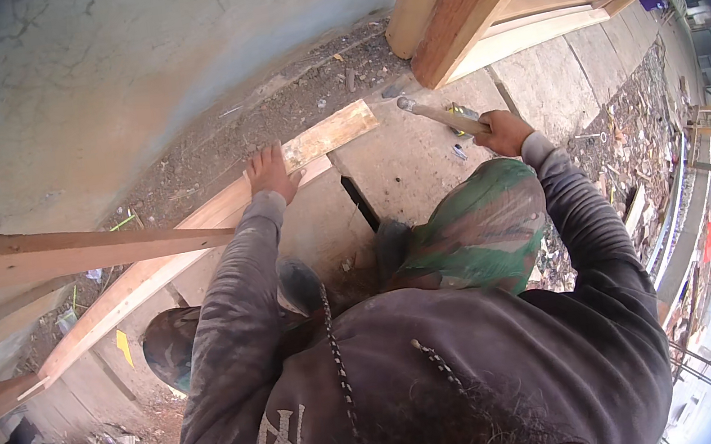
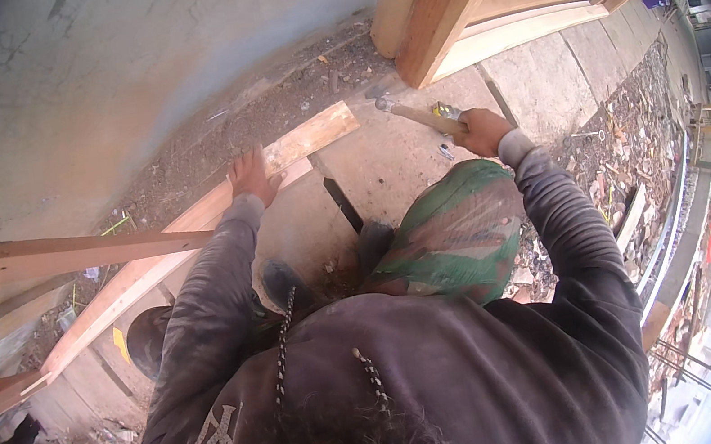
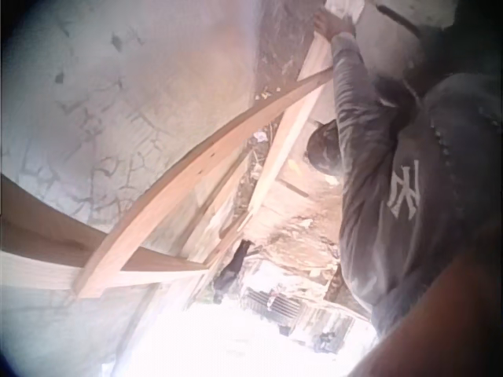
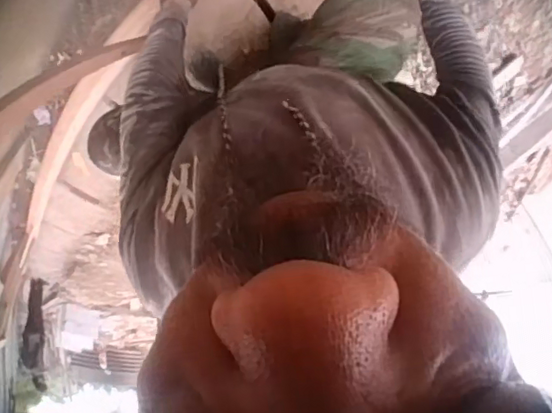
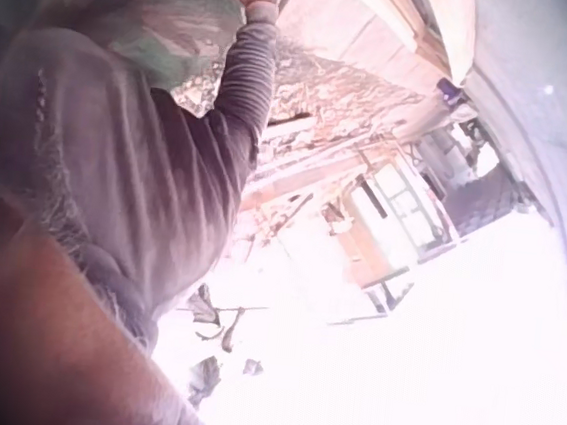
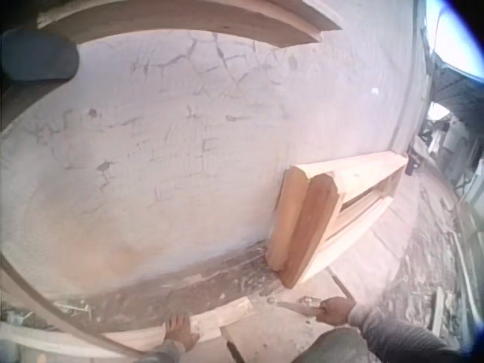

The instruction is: The person measures a piece of wood using a tape measure, marks it with a pencil, and then hammers nails into the wood to secure it to a frame at a construction site.

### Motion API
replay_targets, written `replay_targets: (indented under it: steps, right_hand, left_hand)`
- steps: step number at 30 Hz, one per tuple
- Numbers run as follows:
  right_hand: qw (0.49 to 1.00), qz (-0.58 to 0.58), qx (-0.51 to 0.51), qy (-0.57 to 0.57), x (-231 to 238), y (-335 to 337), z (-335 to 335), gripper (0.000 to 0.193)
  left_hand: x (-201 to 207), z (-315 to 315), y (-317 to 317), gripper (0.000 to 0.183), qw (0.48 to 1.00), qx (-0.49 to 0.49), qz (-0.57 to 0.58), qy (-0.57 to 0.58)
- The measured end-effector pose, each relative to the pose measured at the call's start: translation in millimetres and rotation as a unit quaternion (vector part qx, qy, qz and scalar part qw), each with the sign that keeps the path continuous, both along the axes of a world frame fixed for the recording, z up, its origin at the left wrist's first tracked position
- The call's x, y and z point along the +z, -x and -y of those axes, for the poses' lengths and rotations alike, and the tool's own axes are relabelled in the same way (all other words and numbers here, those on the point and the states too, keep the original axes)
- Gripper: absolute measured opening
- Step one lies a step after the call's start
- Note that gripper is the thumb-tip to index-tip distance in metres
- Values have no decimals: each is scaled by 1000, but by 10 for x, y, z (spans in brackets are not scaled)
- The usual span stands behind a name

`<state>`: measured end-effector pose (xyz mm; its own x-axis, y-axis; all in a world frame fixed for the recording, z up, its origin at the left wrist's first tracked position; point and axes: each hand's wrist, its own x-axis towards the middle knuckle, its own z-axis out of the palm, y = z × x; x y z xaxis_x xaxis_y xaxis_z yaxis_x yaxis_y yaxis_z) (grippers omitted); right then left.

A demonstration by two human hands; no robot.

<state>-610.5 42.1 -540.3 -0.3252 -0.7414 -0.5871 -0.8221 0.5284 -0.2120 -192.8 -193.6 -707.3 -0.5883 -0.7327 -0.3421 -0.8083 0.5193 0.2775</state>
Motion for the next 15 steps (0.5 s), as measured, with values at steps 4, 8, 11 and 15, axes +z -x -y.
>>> replay_targets:
  steps: [4, 8, 11, 15]
  right_hand:
    - [968, 18, -240, 73, -1144, -565, -848, 39]
    - [921, 41, -382, 69, -1976, -1174, -1450, 40]
    - [905, 45, -421, 48, -2294, -1340, -1734, 40]
    - [889, 48, -454, 42, -2463, -1461, -1979, 40]
  left_hand:
    - [-53, 333, 85, 87, 997, -56, -40, -15]
    - [-3, 549, 365, 92, 988, -88, 46, -114]
    - [-28, 512, 543, 92, 986, -66, 64, -138]
    - [48, 422, 720, 86, 992, -72, 42, -98]
